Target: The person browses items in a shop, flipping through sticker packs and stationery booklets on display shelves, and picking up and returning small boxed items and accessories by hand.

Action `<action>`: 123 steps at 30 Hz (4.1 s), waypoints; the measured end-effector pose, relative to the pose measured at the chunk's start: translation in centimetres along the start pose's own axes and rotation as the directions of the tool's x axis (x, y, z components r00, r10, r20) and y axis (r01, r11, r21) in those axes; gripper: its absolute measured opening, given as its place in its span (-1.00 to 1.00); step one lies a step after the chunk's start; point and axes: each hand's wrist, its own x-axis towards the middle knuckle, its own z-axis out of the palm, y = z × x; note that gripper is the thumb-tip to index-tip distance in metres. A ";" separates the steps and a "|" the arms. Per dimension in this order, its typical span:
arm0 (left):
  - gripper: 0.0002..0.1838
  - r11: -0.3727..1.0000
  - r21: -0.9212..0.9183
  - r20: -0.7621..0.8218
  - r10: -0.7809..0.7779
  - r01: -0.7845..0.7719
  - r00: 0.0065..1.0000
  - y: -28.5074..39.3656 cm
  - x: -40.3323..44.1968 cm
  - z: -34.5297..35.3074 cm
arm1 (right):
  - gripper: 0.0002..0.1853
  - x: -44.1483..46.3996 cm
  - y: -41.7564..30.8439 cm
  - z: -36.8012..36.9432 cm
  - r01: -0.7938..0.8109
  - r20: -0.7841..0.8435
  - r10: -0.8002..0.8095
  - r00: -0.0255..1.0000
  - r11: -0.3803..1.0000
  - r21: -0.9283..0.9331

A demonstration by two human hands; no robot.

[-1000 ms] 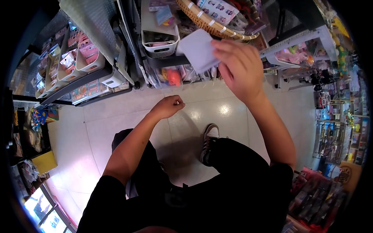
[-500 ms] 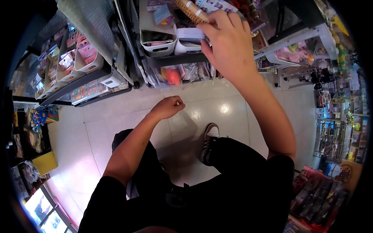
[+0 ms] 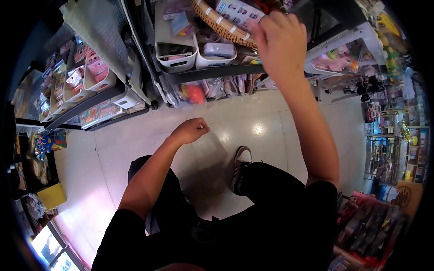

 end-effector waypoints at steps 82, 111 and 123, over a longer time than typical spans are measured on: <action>-0.66 0.964 0.266 0.349 -0.081 -0.016 0.934 4.5 10.4 18.1 | -0.66 -74.0 3.0 -16.5 -0.566 0.294 0.687 -0.665 -0.207 -0.798; 0.36 0.387 0.829 0.522 -0.277 -0.403 0.807 4.9 24.3 21.2 | -0.52 -68.8 20.3 -10.8 -0.720 0.550 0.816 -0.179 0.272 -0.639; 0.23 0.458 0.856 0.464 -0.472 -0.242 0.750 4.8 28.2 23.4 | -0.72 -75.4 13.5 -28.2 -0.741 0.386 0.798 -0.462 -0.108 -0.663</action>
